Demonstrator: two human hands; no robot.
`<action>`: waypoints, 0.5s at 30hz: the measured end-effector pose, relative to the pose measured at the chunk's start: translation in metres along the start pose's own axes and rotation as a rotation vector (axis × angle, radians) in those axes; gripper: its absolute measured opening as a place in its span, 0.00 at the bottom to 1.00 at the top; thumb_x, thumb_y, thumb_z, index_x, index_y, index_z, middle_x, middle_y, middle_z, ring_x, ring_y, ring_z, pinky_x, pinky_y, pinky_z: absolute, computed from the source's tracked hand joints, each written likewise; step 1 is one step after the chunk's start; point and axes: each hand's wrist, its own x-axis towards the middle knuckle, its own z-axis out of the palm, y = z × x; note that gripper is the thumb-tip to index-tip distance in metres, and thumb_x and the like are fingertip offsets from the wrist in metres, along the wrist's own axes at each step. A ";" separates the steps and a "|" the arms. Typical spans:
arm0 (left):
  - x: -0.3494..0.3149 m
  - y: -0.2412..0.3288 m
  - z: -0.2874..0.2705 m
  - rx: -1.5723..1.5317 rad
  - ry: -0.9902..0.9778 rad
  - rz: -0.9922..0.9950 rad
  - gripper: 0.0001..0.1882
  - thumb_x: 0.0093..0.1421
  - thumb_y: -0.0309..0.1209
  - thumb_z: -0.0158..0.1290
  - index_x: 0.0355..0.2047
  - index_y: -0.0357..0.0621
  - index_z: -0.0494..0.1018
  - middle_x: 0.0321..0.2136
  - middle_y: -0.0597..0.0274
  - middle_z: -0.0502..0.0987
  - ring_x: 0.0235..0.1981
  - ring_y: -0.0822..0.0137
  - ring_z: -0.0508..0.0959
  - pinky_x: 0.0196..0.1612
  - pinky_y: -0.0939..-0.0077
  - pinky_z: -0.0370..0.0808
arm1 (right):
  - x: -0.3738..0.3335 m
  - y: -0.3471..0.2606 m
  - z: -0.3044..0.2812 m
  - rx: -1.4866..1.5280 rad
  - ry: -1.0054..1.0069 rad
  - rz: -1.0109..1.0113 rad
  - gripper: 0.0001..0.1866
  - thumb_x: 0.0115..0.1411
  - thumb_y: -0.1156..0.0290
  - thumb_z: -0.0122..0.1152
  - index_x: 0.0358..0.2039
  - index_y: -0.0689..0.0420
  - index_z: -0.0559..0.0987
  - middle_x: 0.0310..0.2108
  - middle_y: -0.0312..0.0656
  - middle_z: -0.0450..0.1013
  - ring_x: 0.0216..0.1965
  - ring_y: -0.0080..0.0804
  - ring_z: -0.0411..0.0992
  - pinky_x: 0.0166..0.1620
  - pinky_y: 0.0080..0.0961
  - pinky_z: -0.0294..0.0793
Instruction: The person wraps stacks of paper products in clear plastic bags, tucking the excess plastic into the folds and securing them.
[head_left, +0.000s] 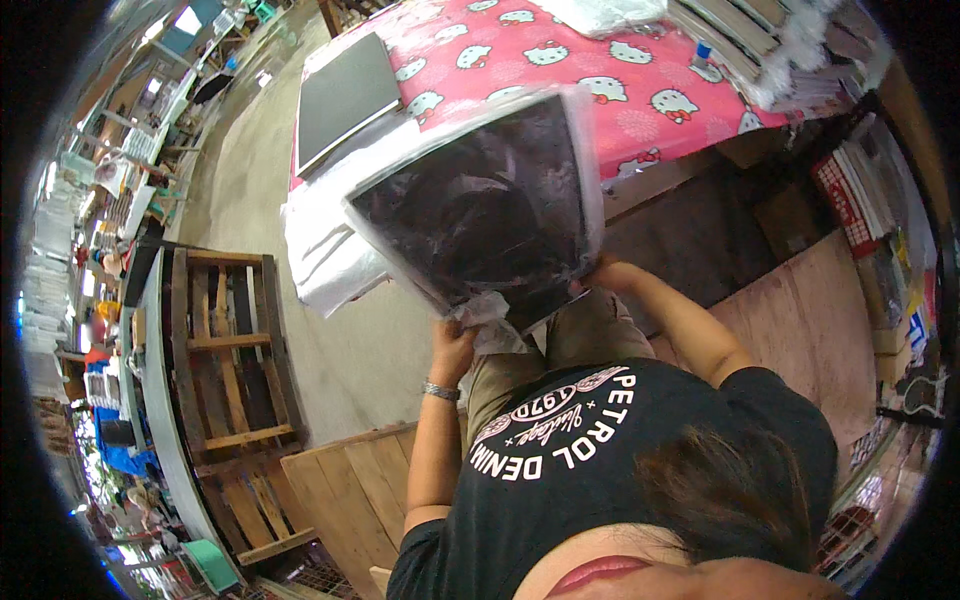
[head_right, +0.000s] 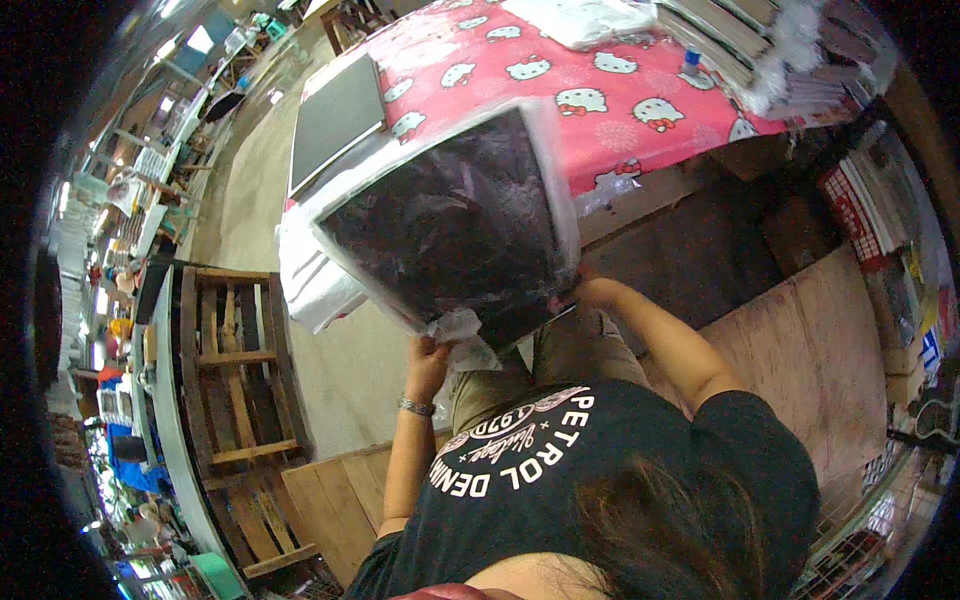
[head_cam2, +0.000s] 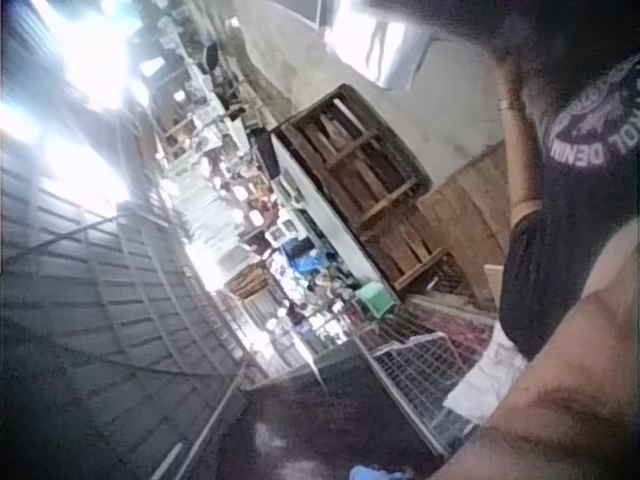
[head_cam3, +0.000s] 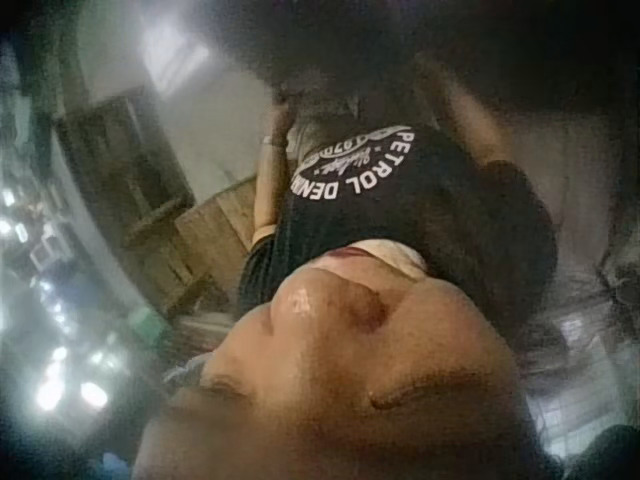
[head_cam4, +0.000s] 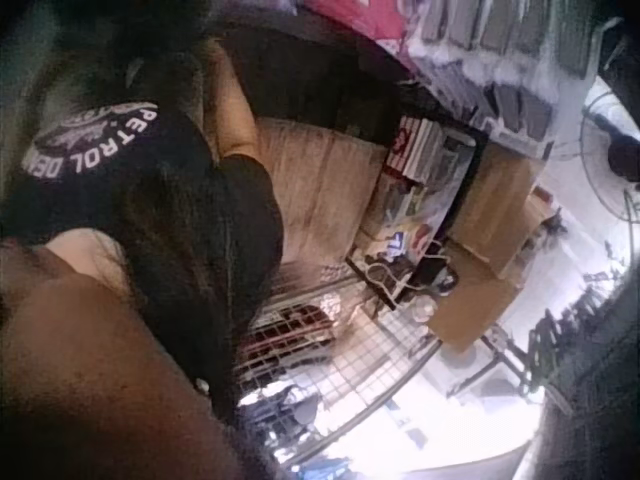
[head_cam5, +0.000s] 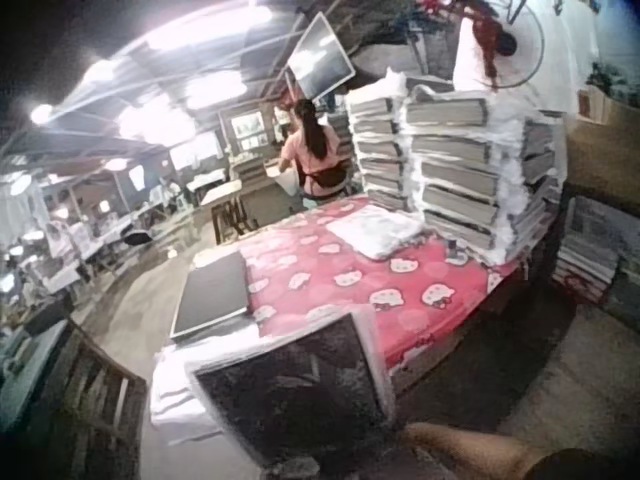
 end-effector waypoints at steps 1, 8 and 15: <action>0.006 0.008 -0.006 -0.013 -0.037 -0.042 0.21 0.53 0.15 0.48 0.48 0.36 0.66 0.47 0.56 0.72 0.48 0.63 0.72 0.51 0.70 0.69 | 0.014 0.032 0.010 0.004 0.060 0.050 0.30 0.47 0.64 0.68 0.49 0.62 0.71 0.48 0.45 0.71 0.49 0.35 0.67 0.53 0.30 0.63; -0.003 -0.027 -0.043 0.202 0.164 -0.218 0.13 0.54 0.23 0.52 0.41 0.36 0.72 0.41 0.59 0.74 0.43 0.65 0.72 0.49 0.73 0.67 | -0.017 -0.030 -0.014 -0.350 0.283 -0.089 0.31 0.45 0.69 0.67 0.51 0.59 0.69 0.47 0.46 0.70 0.49 0.40 0.68 0.51 0.34 0.66; -0.010 0.034 -0.063 -0.035 0.196 0.018 0.12 0.52 0.25 0.50 0.38 0.34 0.74 0.57 0.51 0.63 0.54 0.59 0.67 0.54 0.70 0.65 | -0.035 -0.247 -0.050 -0.610 0.746 -0.996 0.24 0.49 0.68 0.64 0.47 0.58 0.71 0.43 0.46 0.72 0.45 0.42 0.69 0.50 0.35 0.66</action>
